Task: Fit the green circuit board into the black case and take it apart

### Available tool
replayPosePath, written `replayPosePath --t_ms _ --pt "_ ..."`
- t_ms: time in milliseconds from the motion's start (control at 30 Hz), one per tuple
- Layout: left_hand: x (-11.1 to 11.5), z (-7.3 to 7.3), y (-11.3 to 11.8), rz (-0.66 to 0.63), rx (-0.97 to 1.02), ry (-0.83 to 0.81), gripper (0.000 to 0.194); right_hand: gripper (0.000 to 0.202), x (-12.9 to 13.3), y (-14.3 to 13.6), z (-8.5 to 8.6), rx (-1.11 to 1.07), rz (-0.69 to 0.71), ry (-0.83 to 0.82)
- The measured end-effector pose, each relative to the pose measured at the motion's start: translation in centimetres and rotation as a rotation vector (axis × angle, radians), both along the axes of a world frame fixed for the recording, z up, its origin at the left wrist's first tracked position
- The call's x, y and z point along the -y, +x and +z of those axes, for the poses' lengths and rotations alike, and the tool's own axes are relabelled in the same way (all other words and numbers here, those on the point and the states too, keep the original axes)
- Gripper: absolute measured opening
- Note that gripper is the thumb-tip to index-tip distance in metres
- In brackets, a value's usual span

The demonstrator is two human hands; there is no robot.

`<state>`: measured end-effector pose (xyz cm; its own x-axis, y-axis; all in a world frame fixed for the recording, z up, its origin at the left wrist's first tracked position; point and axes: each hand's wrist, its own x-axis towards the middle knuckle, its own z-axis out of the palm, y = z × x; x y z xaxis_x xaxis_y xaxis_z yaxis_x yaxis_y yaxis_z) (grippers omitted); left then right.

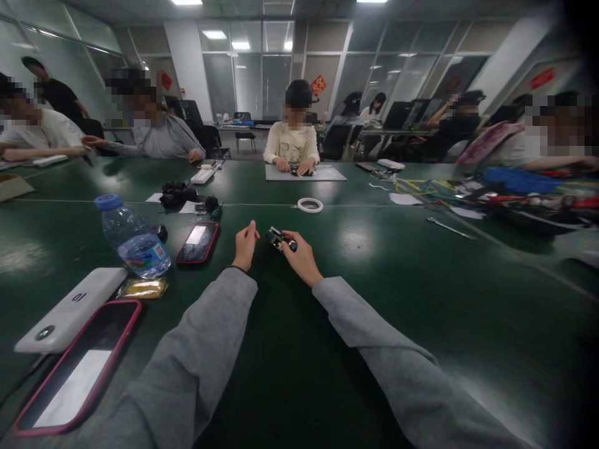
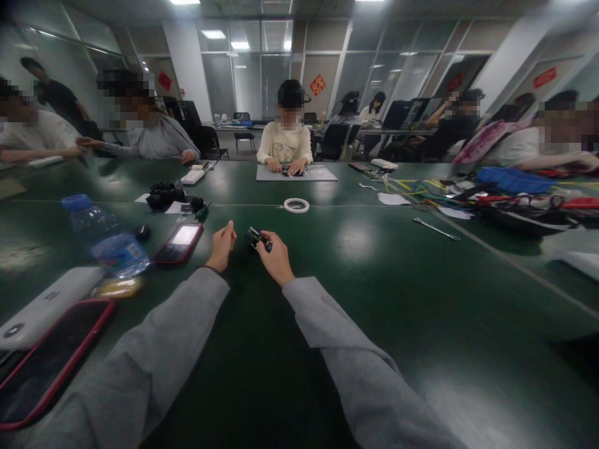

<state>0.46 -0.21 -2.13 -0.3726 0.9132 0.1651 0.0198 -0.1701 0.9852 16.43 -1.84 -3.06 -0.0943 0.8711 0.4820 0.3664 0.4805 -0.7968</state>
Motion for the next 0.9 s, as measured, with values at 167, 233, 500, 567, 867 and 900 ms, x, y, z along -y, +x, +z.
replayPosePath --t_ms 167,233,500,567,867,900 --pt "0.0 0.1 0.1 0.008 -0.004 -0.011 0.044 0.032 -1.1 0.7 -0.9 -0.033 -0.064 -0.125" --pt "0.0 0.0 0.1 -0.001 -0.002 0.001 0.044 0.032 -1.4 0.8 -1.2 0.009 -0.084 -0.115" --pt "0.0 -0.3 -0.1 -0.023 0.006 0.031 0.044 0.04 -1.2 0.6 -1.4 0.156 -0.165 -0.005" --pt "0.1 -0.2 0.0 -0.019 0.008 0.029 0.044 0.045 -0.9 0.6 -1.2 0.185 -0.192 0.013" --pt "0.5 0.6 0.3 -0.011 -0.003 -0.014 0.046 0.04 -0.4 0.8 -0.2 0.113 -0.112 0.04" --pt "0.5 0.6 0.3 -0.008 -0.01 -0.015 0.046 0.039 -0.5 0.9 -0.2 0.062 -0.115 0.012"
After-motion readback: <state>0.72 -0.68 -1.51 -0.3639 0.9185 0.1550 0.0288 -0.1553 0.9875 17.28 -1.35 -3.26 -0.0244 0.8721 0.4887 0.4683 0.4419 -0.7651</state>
